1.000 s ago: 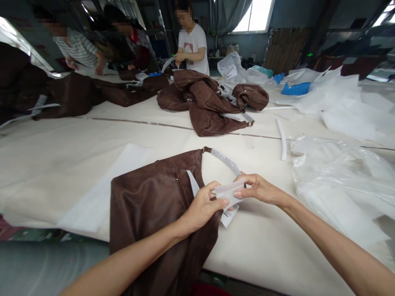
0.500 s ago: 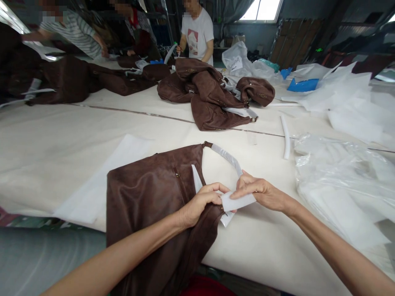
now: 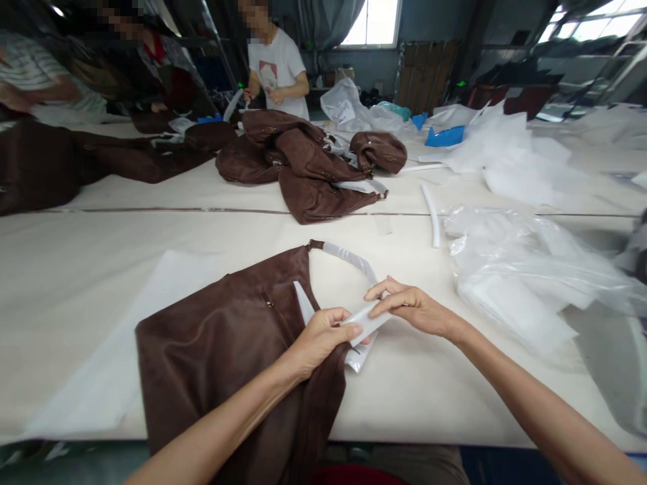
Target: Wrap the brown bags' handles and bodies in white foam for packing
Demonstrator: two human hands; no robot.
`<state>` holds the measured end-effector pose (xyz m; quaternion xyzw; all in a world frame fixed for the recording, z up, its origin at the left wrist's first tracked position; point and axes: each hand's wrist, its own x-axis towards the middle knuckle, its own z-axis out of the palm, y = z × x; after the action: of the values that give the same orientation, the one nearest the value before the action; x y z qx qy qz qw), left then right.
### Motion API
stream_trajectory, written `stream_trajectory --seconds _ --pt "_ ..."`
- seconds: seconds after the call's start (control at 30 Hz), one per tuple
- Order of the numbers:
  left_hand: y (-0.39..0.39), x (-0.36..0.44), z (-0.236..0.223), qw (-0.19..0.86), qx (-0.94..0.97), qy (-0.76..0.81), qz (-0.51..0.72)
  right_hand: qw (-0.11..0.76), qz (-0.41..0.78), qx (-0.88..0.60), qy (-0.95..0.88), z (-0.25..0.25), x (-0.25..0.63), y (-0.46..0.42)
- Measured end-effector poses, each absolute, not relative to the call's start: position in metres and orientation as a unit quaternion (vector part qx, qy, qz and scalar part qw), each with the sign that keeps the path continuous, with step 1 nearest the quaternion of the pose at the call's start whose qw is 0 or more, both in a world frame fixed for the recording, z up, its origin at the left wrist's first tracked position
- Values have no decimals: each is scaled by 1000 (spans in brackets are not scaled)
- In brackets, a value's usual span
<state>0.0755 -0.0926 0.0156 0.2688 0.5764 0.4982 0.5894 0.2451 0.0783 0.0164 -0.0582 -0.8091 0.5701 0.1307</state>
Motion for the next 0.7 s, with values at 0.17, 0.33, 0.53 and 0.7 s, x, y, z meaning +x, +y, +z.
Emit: stream_trajectory --seconds 0.17,0.33,0.53,0.7 --pt "-90 77 11 558 287 625 464 308 548 -269 -730 9 322 49" --pt "-71 96 12 543 368 643 395 411 476 -468 -621 14 420 2" --pt "-51 137 5 524 477 611 352 561 243 -623 -488 43 516 -10" --pt "-55 140 0 541 441 617 363 458 208 -729 -464 52 560 25"
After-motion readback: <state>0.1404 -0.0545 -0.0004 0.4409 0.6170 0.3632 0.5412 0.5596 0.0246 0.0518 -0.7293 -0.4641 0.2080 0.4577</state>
